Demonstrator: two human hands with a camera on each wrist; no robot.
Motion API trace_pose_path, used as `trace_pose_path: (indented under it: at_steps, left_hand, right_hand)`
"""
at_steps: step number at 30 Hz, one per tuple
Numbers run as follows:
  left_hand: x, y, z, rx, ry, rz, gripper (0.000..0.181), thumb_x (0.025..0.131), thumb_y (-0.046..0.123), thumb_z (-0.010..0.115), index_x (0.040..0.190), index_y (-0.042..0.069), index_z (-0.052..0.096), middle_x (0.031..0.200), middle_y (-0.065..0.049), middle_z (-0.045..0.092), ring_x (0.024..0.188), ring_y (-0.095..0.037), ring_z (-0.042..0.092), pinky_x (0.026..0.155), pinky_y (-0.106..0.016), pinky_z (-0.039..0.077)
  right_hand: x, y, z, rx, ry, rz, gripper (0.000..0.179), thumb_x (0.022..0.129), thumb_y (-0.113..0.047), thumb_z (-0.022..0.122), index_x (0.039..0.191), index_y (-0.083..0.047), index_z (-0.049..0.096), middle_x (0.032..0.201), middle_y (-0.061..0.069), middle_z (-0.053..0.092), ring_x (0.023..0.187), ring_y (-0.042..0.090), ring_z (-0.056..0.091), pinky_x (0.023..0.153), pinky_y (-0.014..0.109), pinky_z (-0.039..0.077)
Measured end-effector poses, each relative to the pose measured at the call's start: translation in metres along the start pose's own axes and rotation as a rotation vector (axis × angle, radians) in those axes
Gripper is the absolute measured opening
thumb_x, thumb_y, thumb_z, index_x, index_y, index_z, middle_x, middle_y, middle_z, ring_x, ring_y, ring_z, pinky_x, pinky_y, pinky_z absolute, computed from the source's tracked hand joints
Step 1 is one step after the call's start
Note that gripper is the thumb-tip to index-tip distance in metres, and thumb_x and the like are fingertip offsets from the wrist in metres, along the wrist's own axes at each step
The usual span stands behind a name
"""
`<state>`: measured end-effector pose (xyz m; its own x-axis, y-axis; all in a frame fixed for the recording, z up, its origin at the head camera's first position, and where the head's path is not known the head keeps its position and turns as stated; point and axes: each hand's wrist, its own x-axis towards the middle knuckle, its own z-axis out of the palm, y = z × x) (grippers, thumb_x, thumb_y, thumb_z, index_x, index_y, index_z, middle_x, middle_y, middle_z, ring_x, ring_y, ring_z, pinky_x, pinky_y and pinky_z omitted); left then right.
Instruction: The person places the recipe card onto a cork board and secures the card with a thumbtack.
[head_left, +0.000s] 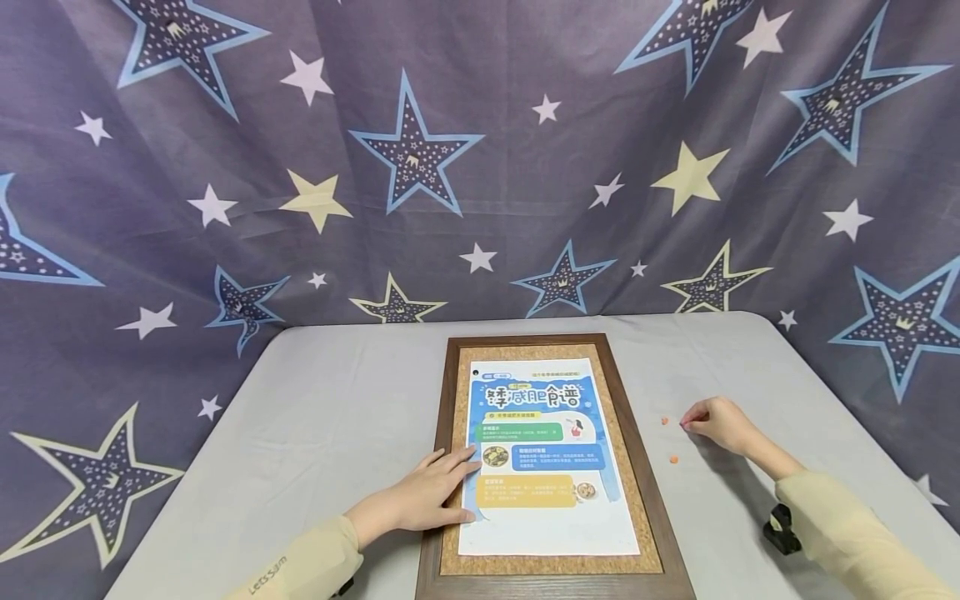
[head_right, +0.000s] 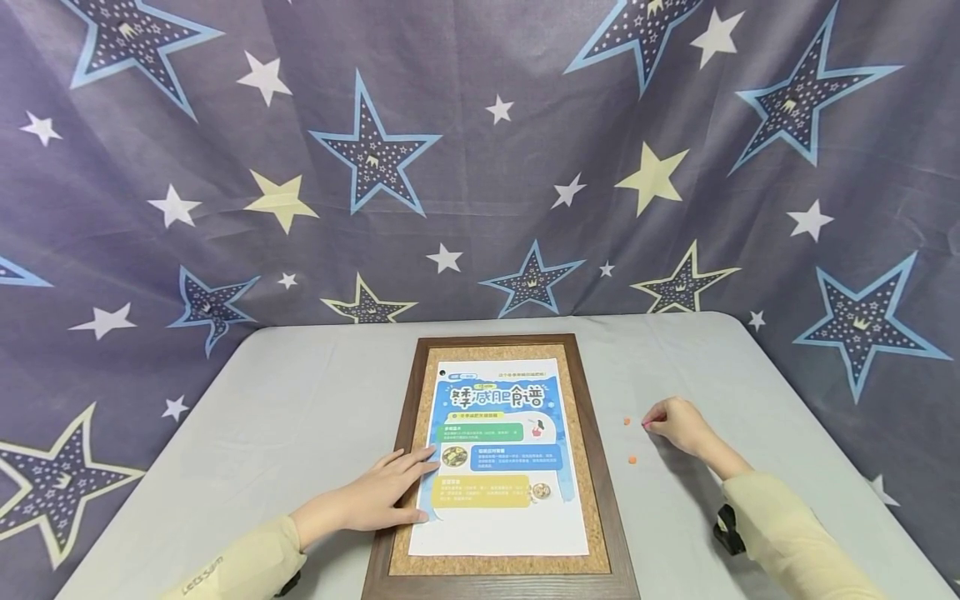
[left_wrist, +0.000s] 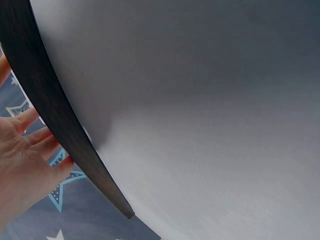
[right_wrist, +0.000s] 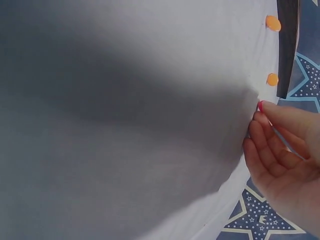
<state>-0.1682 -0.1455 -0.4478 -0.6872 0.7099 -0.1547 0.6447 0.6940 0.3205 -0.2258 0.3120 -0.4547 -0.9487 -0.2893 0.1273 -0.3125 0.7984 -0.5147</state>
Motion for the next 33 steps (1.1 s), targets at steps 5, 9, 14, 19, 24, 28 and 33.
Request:
trace_pose_path:
  at_steps: [5,9,14,19,24,28,33]
  left_hand:
    - [0.0,0.0,0.0,-0.004,0.0,0.001,0.069,0.086,0.051,0.046,0.137,0.008,0.031,0.146,-0.012,0.017,0.133,-0.023,0.018,0.106,-0.049,0.012]
    - [0.0,0.0,0.0,-0.003,0.005,0.005,0.069,0.086,0.051,0.047,0.137,0.008,0.031,0.146,-0.012,0.017,0.133,-0.024,0.018,0.106,-0.049,0.012]
    - [-0.001,0.001,-0.001,-0.007,0.003,0.004,0.068,0.086,0.05,0.048,0.137,0.008,0.031,0.146,-0.012,0.017,0.133,-0.024,0.018,0.106,-0.049,0.012]
    - [-0.001,0.001,0.0,-0.01,0.003,0.007,0.068,0.086,0.05,0.048,0.137,0.008,0.031,0.146,-0.012,0.017,0.133,-0.024,0.018,0.106,-0.05,0.012]
    - [-0.001,0.001,0.0,-0.007,-0.001,0.002,0.068,0.086,0.049,0.048,0.137,0.008,0.031,0.146,-0.012,0.017,0.133,-0.024,0.018,0.106,-0.049,0.012]
    - [-0.001,0.001,0.0,-0.011,-0.001,0.0,0.068,0.086,0.049,0.049,0.137,0.008,0.031,0.146,-0.011,0.017,0.133,-0.024,0.018,0.106,-0.049,0.012]
    - [0.0,0.0,-0.001,-0.012,0.005,0.008,0.068,0.086,0.048,0.049,0.137,0.007,0.031,0.146,-0.012,0.018,0.132,-0.025,0.019,0.106,-0.05,0.012]
  right_hand:
    - [0.003,0.001,0.0,0.004,-0.001,-0.008,0.006,0.076,0.0,0.064,0.071,0.002,0.067,0.068,0.006,0.065,0.061,0.01,0.056,0.057,0.026,0.045]
    - [0.004,0.0,-0.001,0.008,-0.009,-0.011,0.006,0.076,0.001,0.063,0.071,0.002,0.067,0.068,0.006,0.065,0.061,0.011,0.057,0.057,0.026,0.046]
    - [0.006,-0.002,-0.002,0.005,-0.01,-0.01,0.006,0.076,0.001,0.063,0.072,0.0,0.068,0.068,0.005,0.065,0.061,0.009,0.056,0.056,0.025,0.046]
    - [0.008,-0.005,-0.004,0.011,-0.004,-0.012,0.005,0.076,0.0,0.063,0.073,0.0,0.068,0.068,0.005,0.065,0.059,0.006,0.055,0.055,0.025,0.045]
    - [0.013,-0.008,-0.004,0.022,-0.001,-0.007,0.005,0.076,0.0,0.064,0.073,0.002,0.067,0.068,0.007,0.065,0.059,0.005,0.054,0.055,0.024,0.045]
    - [0.017,-0.009,-0.005,0.042,0.016,-0.029,0.006,0.077,-0.005,0.065,0.073,0.0,0.067,0.069,0.005,0.065,0.06,0.007,0.056,0.057,0.027,0.046]
    - [0.027,0.006,0.0,0.145,0.071,-0.157,0.012,0.079,-0.018,0.066,0.073,-0.008,0.069,0.067,-0.003,0.065,0.06,0.004,0.056,0.055,0.027,0.046]
